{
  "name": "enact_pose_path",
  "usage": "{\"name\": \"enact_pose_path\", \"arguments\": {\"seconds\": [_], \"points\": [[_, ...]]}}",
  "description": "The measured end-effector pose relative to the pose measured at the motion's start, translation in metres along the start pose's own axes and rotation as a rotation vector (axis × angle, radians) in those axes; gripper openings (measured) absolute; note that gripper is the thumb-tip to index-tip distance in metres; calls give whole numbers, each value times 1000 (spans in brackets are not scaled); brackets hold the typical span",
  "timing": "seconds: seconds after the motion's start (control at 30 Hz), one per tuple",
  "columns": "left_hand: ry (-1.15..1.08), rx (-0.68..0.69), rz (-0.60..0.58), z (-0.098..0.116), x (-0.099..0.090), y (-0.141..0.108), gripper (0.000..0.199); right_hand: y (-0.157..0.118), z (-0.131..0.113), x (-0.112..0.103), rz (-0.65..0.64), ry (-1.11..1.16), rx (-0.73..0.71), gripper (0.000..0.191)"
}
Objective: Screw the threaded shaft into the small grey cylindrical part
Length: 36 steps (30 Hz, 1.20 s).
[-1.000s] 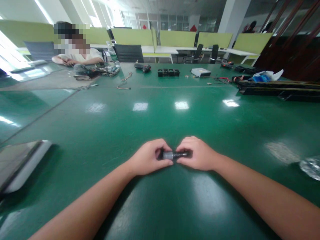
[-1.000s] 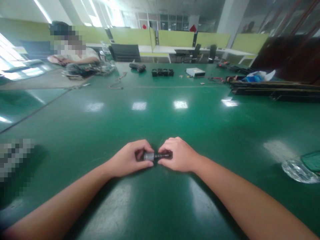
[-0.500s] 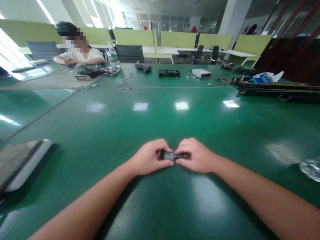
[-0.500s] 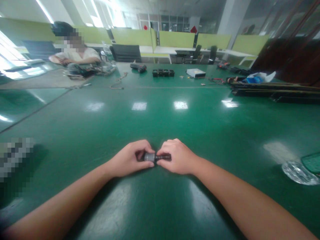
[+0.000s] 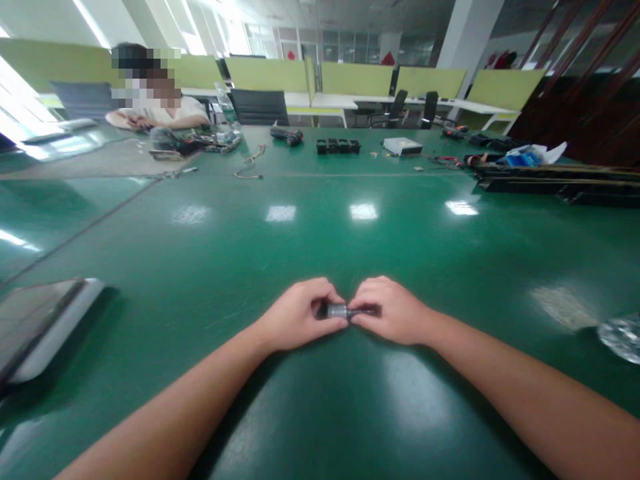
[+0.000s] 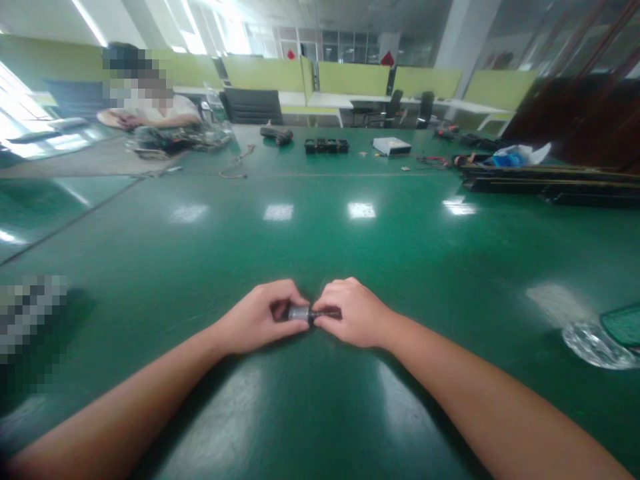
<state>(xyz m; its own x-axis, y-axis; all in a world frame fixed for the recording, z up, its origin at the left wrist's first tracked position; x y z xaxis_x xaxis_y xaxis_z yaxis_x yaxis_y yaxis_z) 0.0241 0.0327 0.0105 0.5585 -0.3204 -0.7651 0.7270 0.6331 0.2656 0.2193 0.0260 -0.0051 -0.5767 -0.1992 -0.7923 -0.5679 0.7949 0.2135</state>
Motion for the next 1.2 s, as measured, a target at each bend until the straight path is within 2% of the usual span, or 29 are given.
{"name": "enact_pose_path", "arguments": {"seconds": [1.2], "points": [[-2,-17,-1,-3,0,-2,23,-3,0,-4,11,19,-34,11]]}}
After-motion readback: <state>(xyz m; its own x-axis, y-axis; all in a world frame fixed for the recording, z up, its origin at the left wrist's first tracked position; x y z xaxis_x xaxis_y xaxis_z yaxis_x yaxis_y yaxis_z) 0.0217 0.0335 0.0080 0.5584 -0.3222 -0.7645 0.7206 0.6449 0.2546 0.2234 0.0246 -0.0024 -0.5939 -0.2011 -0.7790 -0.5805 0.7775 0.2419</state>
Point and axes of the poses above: each hand's wrist, its own y-axis towards the middle knuckle, its own x-axis out of the palm, z = x × y, the point moved 3 cm from there along y, towards the middle knuckle, and after that the axes turned 11 degrees about x, right-handed, at the moved point
